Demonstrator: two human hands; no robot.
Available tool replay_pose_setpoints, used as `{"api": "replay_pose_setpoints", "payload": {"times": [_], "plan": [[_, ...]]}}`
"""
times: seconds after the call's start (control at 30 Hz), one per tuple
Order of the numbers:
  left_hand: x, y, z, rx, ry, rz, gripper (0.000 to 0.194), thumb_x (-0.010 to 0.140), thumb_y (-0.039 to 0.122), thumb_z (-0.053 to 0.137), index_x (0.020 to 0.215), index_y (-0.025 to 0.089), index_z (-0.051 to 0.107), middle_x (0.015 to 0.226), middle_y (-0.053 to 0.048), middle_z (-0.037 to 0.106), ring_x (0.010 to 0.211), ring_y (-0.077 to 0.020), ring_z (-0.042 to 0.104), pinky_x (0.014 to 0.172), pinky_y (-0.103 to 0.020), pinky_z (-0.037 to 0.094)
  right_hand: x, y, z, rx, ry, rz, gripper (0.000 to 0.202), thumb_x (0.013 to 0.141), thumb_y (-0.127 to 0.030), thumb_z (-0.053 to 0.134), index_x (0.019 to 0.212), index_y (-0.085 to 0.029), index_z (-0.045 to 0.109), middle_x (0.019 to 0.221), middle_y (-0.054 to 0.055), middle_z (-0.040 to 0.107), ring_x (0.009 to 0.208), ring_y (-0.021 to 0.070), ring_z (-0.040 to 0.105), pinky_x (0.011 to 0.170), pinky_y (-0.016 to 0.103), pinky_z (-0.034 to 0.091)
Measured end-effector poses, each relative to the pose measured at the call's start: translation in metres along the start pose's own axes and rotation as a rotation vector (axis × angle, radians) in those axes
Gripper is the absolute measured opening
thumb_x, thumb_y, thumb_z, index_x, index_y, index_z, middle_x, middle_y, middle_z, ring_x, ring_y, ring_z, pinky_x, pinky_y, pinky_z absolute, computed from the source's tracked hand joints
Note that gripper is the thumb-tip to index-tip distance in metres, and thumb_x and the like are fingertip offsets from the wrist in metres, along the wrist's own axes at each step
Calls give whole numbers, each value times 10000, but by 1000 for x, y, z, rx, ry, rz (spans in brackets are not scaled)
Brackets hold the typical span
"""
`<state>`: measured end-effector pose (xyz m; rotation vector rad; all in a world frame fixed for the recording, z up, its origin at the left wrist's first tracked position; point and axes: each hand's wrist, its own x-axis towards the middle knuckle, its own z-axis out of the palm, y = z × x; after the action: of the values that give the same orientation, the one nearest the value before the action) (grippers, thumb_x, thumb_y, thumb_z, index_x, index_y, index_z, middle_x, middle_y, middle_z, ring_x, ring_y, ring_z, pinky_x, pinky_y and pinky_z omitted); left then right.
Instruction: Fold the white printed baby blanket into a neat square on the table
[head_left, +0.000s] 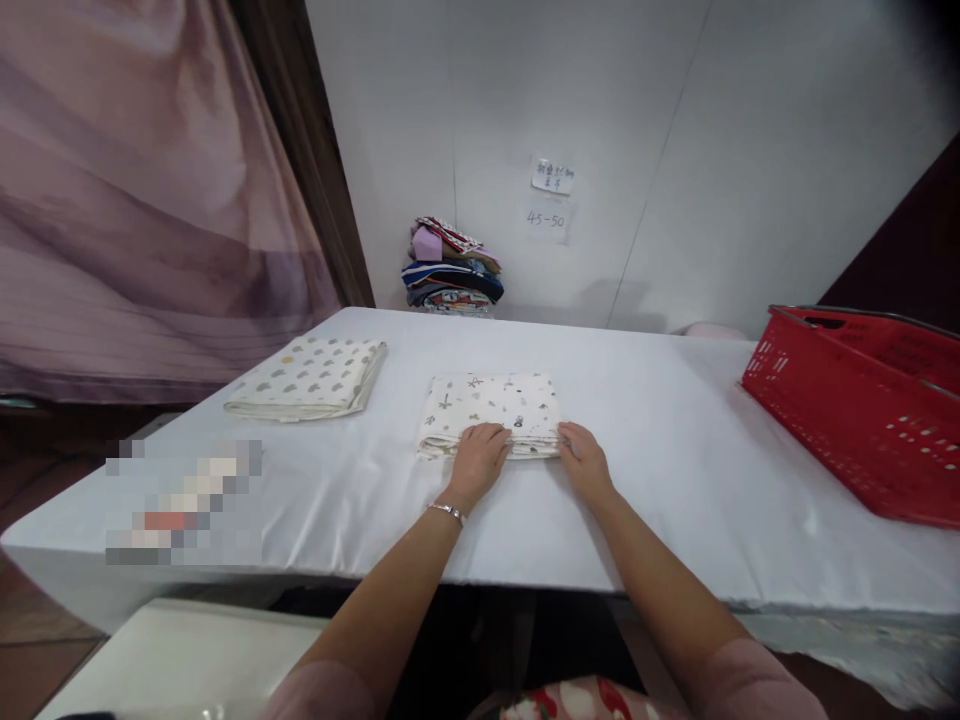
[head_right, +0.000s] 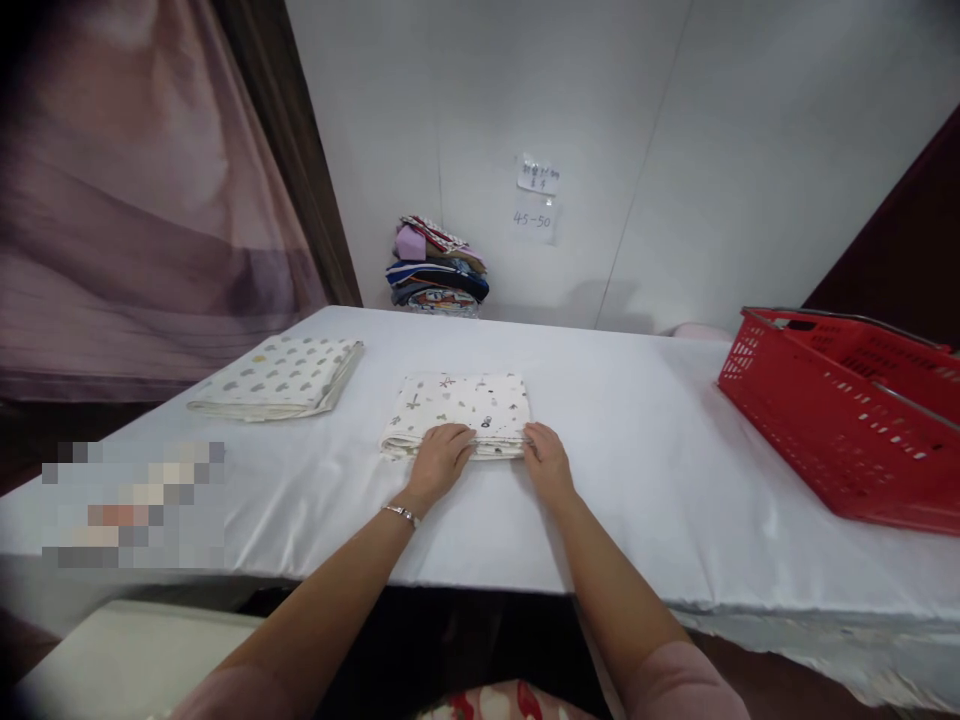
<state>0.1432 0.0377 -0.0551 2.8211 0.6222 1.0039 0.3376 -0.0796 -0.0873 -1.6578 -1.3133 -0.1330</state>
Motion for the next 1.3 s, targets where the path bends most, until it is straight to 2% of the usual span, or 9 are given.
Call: {"api": "replay_pose_setpoints", "payload": {"times": [0.17, 0.27, 0.5, 0.73, 1.0, 1.3], "plan": [[-1, -4, 8, -48, -19, -73, 199, 901, 280, 440, 991, 214, 605, 972, -48, 637, 935, -192, 547, 830, -364, 409, 0, 2, -7, 127, 45, 198, 281, 804, -250, 483, 1027, -225, 651, 1167, 72, 602, 1090, 218, 535, 931, 434, 448], [-3, -7, 10, -62, 7, -79, 203, 902, 282, 440, 997, 209, 605, 978, -48, 636, 936, -191, 546, 830, -357, 412, 1, 3, -8, 140, 30, 233, 265, 794, -249, 495, 993, -240, 670, 1184, 64, 589, 1089, 218, 534, 903, 416, 466], [-3, -9, 11, -80, 32, -71, 192, 893, 290, 463, 990, 209, 607, 966, -46, 636, 930, -185, 545, 832, -351, 413, 0, 0, -8, 70, -65, 62, 265, 804, -241, 514, 1016, -271, 669, 1245, 41, 547, 1195, 212, 442, 1017, 444, 375], [-3, -9, 11, -88, 29, -78, 191, 894, 284, 457, 974, 215, 617, 970, -50, 639, 939, -186, 548, 835, -359, 417, 10, -3, -17, -69, -121, 16, 274, 827, -221, 477, 1032, -249, 658, 1256, 53, 546, 1231, 232, 405, 1022, 478, 363], [-2, -8, 9, -95, 29, -81, 187, 893, 286, 460, 970, 218, 616, 977, -51, 640, 948, -195, 548, 838, -367, 416, 22, -1, -26, -222, -310, -135, 294, 801, -163, 497, 1044, -238, 645, 1248, 56, 558, 1243, 252, 407, 1000, 487, 382], [-2, -7, 8, -101, 32, -81, 173, 889, 275, 467, 961, 210, 611, 969, -47, 640, 944, -190, 550, 844, -360, 416, 34, -15, -36, -404, -500, -254, 278, 831, -146, 465, 1042, -217, 632, 1239, 69, 560, 1249, 260, 394, 974, 471, 375]]}}
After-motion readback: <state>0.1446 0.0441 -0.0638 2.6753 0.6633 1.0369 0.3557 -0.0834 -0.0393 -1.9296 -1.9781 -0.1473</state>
